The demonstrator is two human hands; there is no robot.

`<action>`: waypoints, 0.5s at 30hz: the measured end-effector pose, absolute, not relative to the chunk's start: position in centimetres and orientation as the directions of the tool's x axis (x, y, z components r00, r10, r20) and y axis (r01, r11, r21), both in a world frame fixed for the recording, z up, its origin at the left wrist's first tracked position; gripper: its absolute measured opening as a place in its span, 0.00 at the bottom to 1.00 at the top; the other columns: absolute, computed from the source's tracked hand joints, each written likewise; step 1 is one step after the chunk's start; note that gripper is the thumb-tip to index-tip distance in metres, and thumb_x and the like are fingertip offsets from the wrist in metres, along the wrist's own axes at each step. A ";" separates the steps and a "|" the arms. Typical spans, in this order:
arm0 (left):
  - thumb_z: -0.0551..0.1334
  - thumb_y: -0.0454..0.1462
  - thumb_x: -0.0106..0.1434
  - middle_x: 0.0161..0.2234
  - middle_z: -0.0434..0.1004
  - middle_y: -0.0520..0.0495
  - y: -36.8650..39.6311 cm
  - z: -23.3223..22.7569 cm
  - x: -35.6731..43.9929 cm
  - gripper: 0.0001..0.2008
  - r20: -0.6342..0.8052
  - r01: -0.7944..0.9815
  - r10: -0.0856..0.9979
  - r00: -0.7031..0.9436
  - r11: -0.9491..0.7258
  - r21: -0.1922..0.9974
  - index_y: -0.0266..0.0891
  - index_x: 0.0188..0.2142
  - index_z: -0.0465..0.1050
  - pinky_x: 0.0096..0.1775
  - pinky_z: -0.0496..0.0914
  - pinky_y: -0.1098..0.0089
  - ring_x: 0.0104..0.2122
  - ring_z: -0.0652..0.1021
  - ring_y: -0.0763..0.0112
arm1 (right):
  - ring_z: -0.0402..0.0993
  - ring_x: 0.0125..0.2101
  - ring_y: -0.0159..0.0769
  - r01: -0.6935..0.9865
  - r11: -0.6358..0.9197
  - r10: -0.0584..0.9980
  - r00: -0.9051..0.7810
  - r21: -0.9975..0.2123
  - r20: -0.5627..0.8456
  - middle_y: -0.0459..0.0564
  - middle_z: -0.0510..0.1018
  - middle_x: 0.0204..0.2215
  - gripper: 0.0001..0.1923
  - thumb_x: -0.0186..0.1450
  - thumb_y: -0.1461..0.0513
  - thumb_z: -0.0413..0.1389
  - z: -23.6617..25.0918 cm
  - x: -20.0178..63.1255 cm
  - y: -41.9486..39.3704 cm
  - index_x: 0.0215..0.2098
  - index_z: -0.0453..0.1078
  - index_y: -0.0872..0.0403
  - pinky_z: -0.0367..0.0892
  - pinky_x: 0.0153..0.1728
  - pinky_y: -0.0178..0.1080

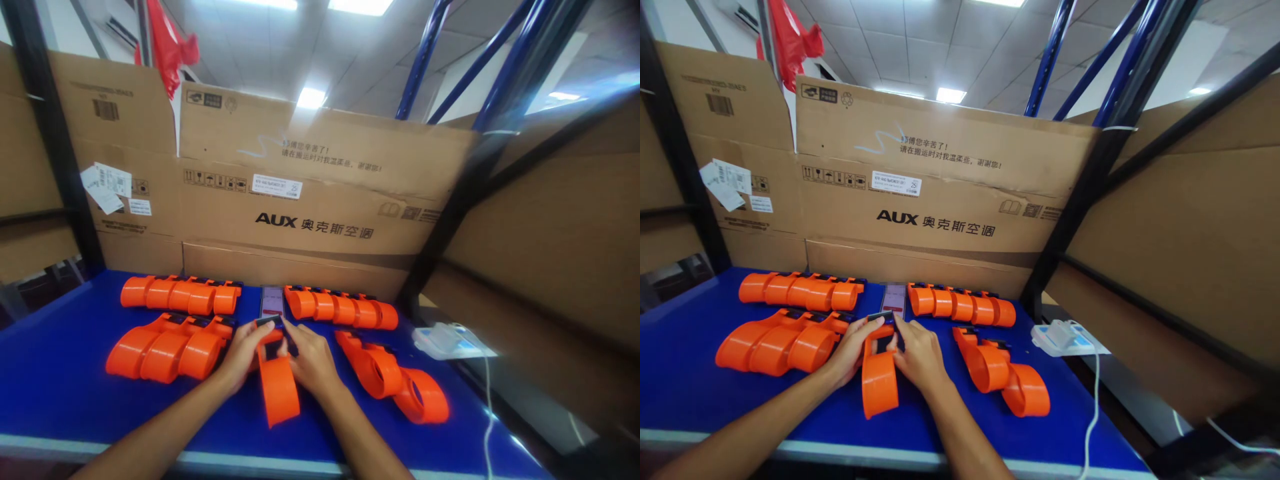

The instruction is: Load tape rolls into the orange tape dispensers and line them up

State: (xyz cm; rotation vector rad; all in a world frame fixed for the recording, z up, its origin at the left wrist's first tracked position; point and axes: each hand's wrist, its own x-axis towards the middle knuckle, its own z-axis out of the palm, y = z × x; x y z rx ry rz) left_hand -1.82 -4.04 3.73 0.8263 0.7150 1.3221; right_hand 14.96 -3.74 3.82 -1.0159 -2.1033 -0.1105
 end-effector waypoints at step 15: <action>0.73 0.42 0.53 0.25 0.80 0.48 -4.2 3.7 -1.8 0.13 0.038 -0.549 0.990 0.138 0.045 0.835 0.34 0.32 0.77 0.26 0.69 0.74 0.23 0.78 0.71 | 0.72 0.26 0.38 0.658 0.723 0.577 -0.407 -0.210 0.708 0.52 0.77 0.27 0.22 0.63 0.67 0.54 3.6 14.7 -3.9 0.55 0.69 0.59 0.72 0.29 0.38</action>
